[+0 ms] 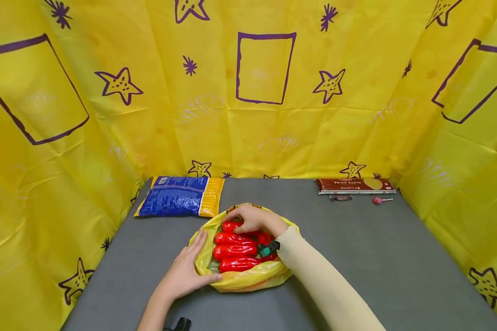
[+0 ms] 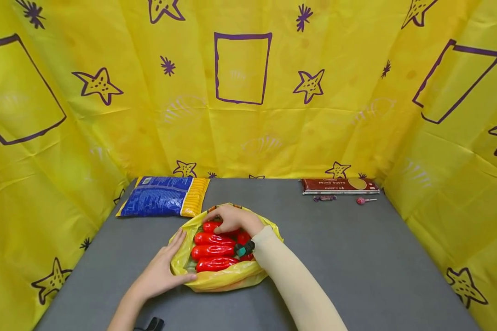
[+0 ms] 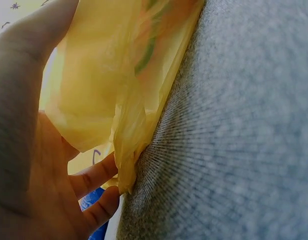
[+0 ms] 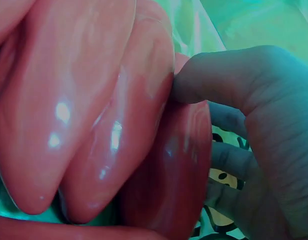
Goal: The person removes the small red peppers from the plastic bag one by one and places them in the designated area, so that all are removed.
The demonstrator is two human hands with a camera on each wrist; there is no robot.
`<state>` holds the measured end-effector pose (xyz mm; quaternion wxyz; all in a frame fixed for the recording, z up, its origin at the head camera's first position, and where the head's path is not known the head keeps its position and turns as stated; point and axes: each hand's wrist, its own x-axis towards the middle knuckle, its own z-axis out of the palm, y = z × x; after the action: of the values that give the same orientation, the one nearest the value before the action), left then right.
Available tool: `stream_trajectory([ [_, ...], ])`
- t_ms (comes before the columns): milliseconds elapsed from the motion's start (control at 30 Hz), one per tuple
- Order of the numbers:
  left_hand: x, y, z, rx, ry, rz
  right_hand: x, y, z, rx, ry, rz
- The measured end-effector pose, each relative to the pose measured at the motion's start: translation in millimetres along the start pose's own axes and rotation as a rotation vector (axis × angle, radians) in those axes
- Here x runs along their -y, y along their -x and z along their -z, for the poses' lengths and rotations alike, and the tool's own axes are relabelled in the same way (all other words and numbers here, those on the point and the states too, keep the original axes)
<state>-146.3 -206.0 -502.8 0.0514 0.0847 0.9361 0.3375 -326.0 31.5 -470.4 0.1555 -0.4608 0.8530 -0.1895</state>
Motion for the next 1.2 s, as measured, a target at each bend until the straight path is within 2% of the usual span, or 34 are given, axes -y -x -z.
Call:
stream_trajectory([
  [167, -1.0, 0.3, -1.8, 0.006, -0.004, 0.009, 1, 2, 3, 0.058, -0.015, -0.011],
  [367, -2.1, 0.4, -3.2, -0.003, -0.006, 0.002, 5, 7, 9, 0.088, -0.021, -0.032],
  [633, 0.0, 0.8, -3.0, 0.002, -0.023, 0.003, 22, 13, 24, 0.097, 0.047, -0.051],
  [933, -0.3, -0.8, -0.8, 0.012, -0.025, 0.03, 31, 25, 42, 0.069, 0.059, -0.043],
  [1200, 1.5, -0.5, -0.4, 0.012, -0.021, 0.015, 37, 39, 55, -0.008, -0.046, 0.006],
])
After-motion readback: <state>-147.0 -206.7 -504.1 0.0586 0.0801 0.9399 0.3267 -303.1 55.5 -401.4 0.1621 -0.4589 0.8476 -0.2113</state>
